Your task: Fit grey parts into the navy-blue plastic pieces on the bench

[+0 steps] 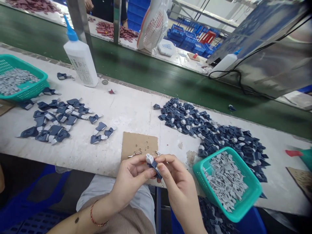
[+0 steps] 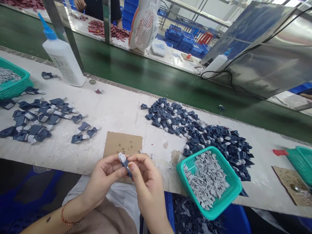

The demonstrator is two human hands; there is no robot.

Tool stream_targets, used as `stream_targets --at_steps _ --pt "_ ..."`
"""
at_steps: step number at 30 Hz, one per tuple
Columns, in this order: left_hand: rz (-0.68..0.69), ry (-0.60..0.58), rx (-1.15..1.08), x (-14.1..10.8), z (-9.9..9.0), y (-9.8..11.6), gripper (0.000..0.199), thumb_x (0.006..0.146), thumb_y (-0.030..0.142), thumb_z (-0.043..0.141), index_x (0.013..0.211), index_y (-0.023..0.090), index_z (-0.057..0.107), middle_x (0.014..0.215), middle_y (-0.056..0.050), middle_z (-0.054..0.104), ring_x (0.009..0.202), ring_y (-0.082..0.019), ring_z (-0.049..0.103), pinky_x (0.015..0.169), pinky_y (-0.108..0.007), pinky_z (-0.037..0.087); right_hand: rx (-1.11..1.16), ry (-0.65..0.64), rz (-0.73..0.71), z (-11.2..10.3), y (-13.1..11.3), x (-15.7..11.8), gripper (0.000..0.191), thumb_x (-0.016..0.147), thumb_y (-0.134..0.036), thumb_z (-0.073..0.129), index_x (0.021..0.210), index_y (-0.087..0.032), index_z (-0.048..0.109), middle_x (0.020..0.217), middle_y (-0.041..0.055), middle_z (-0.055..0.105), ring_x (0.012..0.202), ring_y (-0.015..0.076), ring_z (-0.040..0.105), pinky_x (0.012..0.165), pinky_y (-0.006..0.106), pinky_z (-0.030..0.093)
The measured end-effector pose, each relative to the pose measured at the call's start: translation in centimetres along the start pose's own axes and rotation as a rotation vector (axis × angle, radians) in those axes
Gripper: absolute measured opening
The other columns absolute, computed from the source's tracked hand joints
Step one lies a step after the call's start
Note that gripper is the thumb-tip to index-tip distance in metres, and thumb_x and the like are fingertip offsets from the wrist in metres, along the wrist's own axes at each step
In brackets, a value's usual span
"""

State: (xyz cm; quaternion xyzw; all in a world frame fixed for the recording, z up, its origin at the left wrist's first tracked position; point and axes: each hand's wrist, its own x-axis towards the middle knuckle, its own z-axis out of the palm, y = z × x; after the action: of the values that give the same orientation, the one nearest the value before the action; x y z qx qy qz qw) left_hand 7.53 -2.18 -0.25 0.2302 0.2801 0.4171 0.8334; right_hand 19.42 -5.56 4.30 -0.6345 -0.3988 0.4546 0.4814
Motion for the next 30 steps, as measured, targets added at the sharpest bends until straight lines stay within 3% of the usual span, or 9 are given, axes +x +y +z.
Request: stream_targets --at_steps 7,12,19,24,27,30 --pt "-0.010 -0.011 0.016 0.0 0.1 0.0 0.024 0.076 0.022 0.080 0.099 0.018 0.074 0.089 -0.006 0.077 0.078 -0.017 0.072 0.070 -0.024 0.059 0.145 0.036 0.041 -0.1 1.0 0.0 0.024 0.090 -0.047 0.058 0.093 -0.025 0.066 0.091 0.0030 0.065 0.079 0.0138 0.060 0.061 0.020 0.049" --pt "-0.016 0.019 0.038 0.0 0.2 -0.4 0.025 0.073 0.021 0.082 0.097 0.019 0.075 0.091 -0.005 0.077 0.083 -0.016 0.072 0.073 -0.022 0.058 0.067 0.050 -0.034 -0.1 1.0 0.2 0.020 0.090 -0.044 0.060 0.091 -0.024 0.064 0.089 0.0025 0.069 0.084 0.0152 0.064 0.072 0.023 0.053" --pt "-0.057 -0.015 0.077 0.1 0.5 -0.3 0.024 0.073 0.023 0.082 0.097 0.021 0.077 0.092 -0.005 0.078 0.087 -0.017 0.072 0.075 -0.021 0.057 0.010 0.128 -0.110 0.1 0.9 -0.4 0.014 0.090 -0.038 0.061 0.090 -0.025 0.064 0.083 -0.0002 0.067 0.077 0.0120 0.065 0.068 0.019 0.053" --pt "-0.053 -0.014 0.165 0.4 0.7 0.0 0.025 0.074 0.026 0.081 0.098 0.019 0.077 0.091 -0.006 0.078 0.086 -0.018 0.072 0.077 -0.024 0.057 -0.010 0.135 -0.066 0.0 1.3 -0.3 0.018 0.090 -0.042 0.059 0.095 -0.025 0.064 0.090 0.0024 0.067 0.081 0.0154 0.064 0.069 0.022 0.054" --pt "-0.086 -0.033 0.268 0.9 0.2 0.9 0.031 0.075 0.031 0.080 0.101 0.016 0.076 0.090 -0.009 0.078 0.083 -0.019 0.072 0.078 -0.028 0.058 0.055 0.154 -0.045 -0.2 1.9 0.0 0.023 0.092 -0.046 0.055 0.099 -0.026 0.063 0.082 0.0006 0.063 0.073 0.0140 0.060 0.065 0.022 0.052" --pt "0.003 0.068 0.499 2.4 -1.3 3.1 0.039 0.075 0.033 0.079 0.109 0.016 0.073 0.098 -0.011 0.077 0.088 -0.021 0.072 0.080 -0.030 0.059 0.073 0.232 -0.092 -1.4 2.5 0.0 0.024 0.094 -0.047 0.050 0.103 -0.027 0.061 0.069 -0.0025 0.057 0.062 0.0121 0.053 0.060 0.022 0.048"
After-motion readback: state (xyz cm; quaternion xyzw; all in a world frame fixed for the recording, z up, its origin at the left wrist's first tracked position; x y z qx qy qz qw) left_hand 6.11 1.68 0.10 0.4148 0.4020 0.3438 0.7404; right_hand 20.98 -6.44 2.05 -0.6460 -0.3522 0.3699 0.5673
